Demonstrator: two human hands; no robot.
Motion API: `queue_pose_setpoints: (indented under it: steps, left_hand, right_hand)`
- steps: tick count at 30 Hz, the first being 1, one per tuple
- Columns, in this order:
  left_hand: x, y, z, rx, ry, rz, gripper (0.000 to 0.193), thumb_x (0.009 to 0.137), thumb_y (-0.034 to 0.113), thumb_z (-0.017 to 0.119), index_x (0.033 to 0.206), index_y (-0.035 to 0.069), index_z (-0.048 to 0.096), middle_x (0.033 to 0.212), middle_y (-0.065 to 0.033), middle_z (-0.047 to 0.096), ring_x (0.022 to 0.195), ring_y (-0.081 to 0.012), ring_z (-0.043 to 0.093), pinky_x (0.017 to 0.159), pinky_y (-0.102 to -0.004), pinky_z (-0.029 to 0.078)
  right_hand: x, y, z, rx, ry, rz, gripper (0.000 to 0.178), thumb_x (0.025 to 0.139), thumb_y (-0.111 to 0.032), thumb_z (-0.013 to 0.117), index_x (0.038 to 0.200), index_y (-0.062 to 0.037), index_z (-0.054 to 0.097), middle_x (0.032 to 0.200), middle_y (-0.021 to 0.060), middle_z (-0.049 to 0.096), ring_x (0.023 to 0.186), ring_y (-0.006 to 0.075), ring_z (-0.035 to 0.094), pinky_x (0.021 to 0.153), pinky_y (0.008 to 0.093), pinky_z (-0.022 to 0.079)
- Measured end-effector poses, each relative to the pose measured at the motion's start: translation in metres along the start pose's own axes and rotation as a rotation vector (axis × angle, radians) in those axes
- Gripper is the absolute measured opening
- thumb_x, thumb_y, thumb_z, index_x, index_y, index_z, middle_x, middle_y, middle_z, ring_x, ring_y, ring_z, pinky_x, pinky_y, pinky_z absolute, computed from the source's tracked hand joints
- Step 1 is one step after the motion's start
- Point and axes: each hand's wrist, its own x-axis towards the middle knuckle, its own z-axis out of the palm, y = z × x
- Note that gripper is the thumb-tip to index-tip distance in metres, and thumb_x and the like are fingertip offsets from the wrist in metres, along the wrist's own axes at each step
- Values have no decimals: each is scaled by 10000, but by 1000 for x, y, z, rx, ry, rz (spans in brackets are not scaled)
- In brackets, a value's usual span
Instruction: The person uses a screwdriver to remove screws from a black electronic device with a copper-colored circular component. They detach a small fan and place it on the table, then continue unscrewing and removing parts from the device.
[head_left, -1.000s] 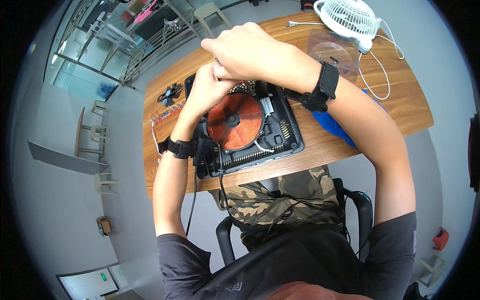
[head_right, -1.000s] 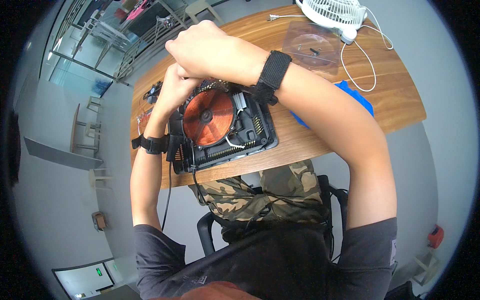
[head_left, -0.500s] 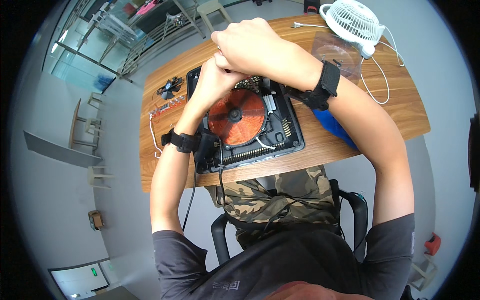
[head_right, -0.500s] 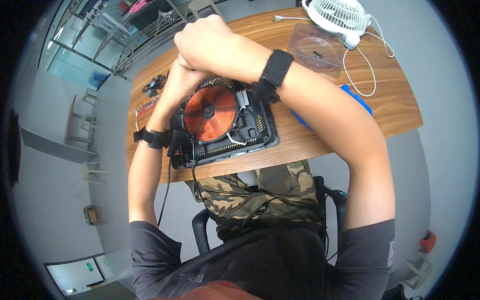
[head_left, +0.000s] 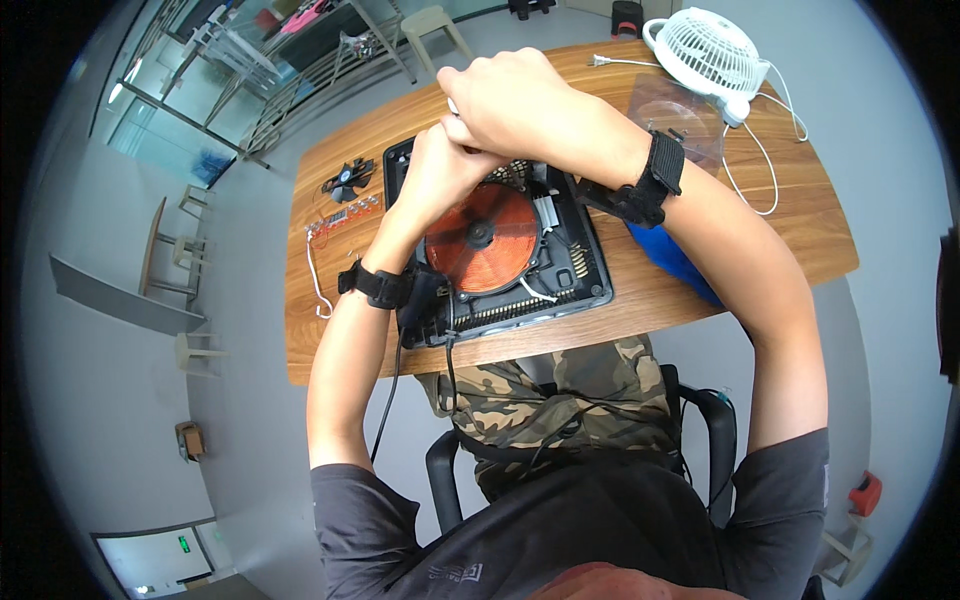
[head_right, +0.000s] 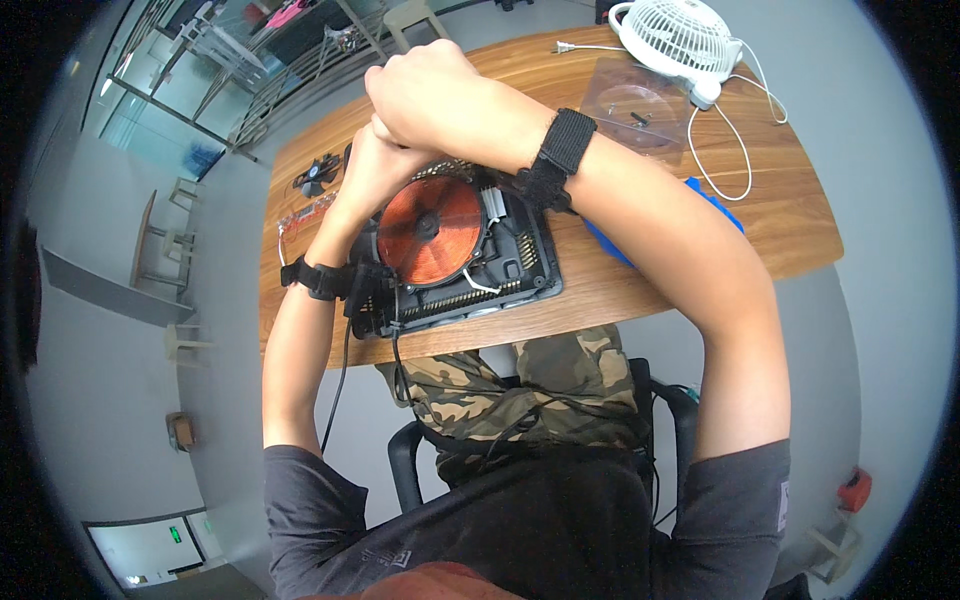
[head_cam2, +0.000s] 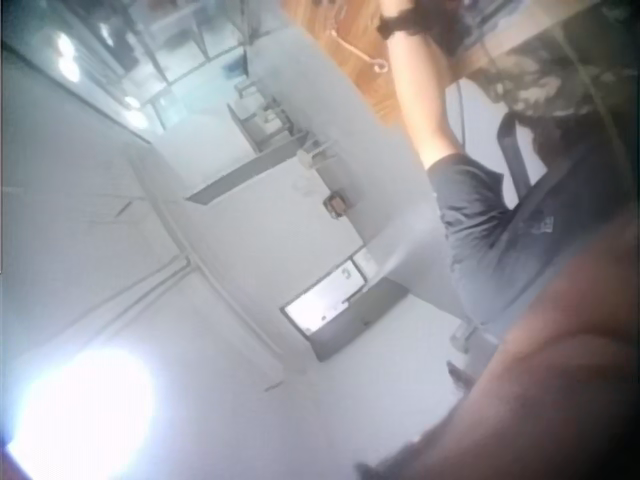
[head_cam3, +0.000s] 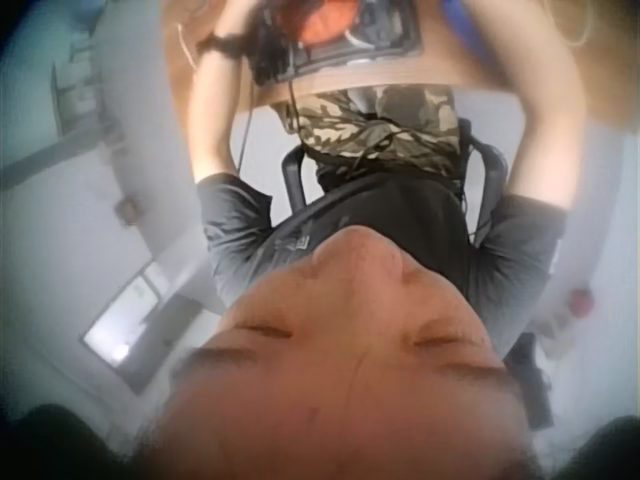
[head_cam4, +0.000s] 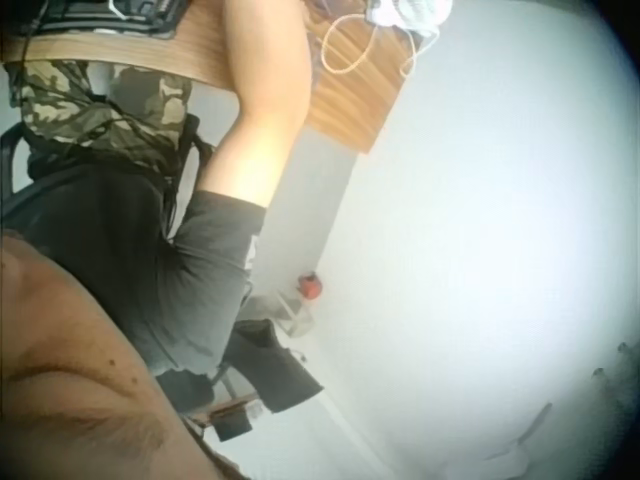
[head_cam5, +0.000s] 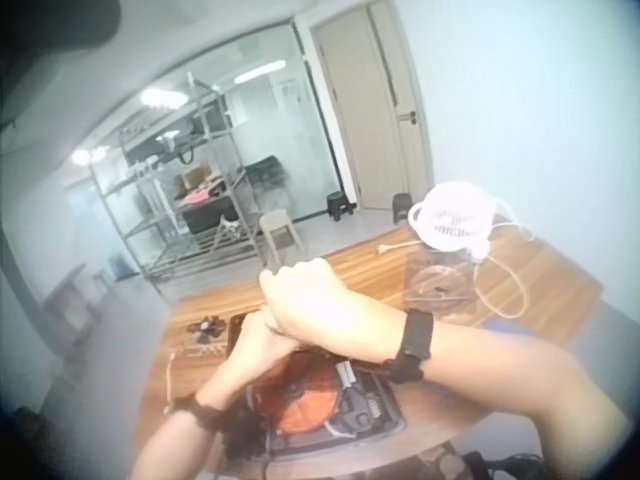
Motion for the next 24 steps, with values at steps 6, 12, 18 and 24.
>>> queue_pose_setpoints:
  steps: [6,12,18,24]
  left_hand:
    - [-3,-17,-1,-122,-83,40,285,834,207,777,980,-19,684,899,-140,738,800,-215,696,742,-353,540]
    - [-2,9,3,-19,-46,-19,293,829,209,811,998,-17,734,944,-133,760,880,-180,707,771,-338,548]
    - [1,-2,0,-40,-103,32,264,840,178,801,1016,-10,739,943,-103,765,895,-139,701,785,-322,550]
    - [1,-10,0,-111,-100,-55,306,841,240,807,987,-15,722,861,-103,745,787,-160,686,732,-326,545]
  right_hand:
    - [-10,5,-6,139,28,-55,316,853,-335,657,889,-26,713,803,181,734,777,381,727,700,452,580]
    - [-7,-3,-17,0,-54,20,345,839,-356,679,900,-20,721,827,180,741,782,371,734,700,444,584]
    - [-10,4,-8,109,-28,11,357,826,-322,665,986,-3,638,801,214,721,766,393,722,687,461,578]
    - [-7,7,-10,131,-42,62,398,819,-353,678,973,13,657,835,235,720,798,398,722,714,476,580]
